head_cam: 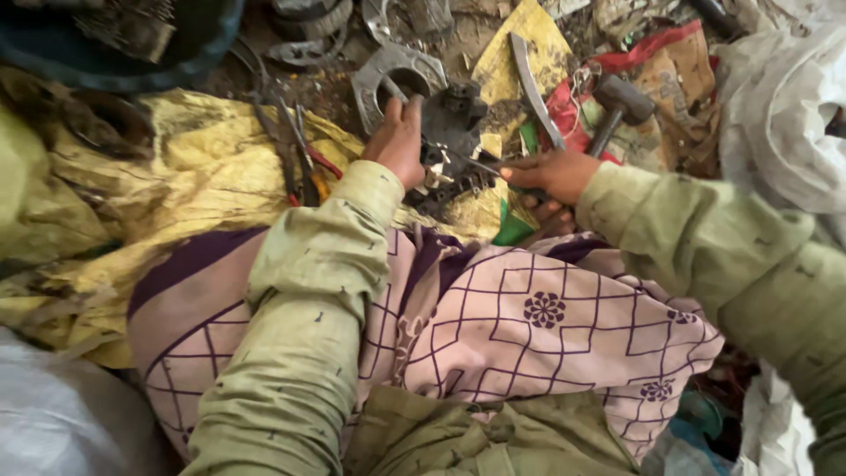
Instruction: The person sits on the floor and uses a screwdriver to pry and scrape a dark metal part, removing small pieces and debris. They repeatedly reposition the part and continue scraping different areas.
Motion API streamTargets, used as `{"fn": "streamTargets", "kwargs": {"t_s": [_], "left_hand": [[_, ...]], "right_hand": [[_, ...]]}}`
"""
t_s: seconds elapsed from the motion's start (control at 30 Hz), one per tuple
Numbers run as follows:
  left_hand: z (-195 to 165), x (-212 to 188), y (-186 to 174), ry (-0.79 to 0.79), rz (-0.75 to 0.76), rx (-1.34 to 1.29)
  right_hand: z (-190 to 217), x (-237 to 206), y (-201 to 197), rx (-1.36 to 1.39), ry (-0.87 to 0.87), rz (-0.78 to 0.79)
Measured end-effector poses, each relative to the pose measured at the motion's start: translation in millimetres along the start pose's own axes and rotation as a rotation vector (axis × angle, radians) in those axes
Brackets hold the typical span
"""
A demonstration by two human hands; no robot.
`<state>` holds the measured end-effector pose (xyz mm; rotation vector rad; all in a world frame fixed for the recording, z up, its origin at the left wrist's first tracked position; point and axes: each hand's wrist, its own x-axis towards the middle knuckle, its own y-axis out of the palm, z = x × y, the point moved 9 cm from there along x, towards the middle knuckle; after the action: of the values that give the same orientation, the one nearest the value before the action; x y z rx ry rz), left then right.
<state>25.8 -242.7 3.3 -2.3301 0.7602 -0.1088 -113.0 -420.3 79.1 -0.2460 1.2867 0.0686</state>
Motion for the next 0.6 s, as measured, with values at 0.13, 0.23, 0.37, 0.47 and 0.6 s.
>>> {"fn": "streamTargets", "kwargs": {"t_s": [0.13,0.23,0.37,0.47,0.6], "left_hand": [[-2,-1,-1,-0.054,0.072,-0.016],[-13,-1,-9,-0.009,0.042,0.007],[-18,-2,-12,-0.009,0.042,0.019],[-17,-1,-10,-0.020,0.058,0.015],[-14,2,-7,-0.006,0.066,0.001]], "right_hand": [[27,-3,-17,-0.472,-0.088,-0.263],[46,2,-10,-0.713,-0.255,-0.295],[63,-14,11,-1.229,-0.493,-0.434],[58,-27,23,-1.483,-0.438,-0.489],[57,-28,15,-1.519,-0.331,-0.442]]}}
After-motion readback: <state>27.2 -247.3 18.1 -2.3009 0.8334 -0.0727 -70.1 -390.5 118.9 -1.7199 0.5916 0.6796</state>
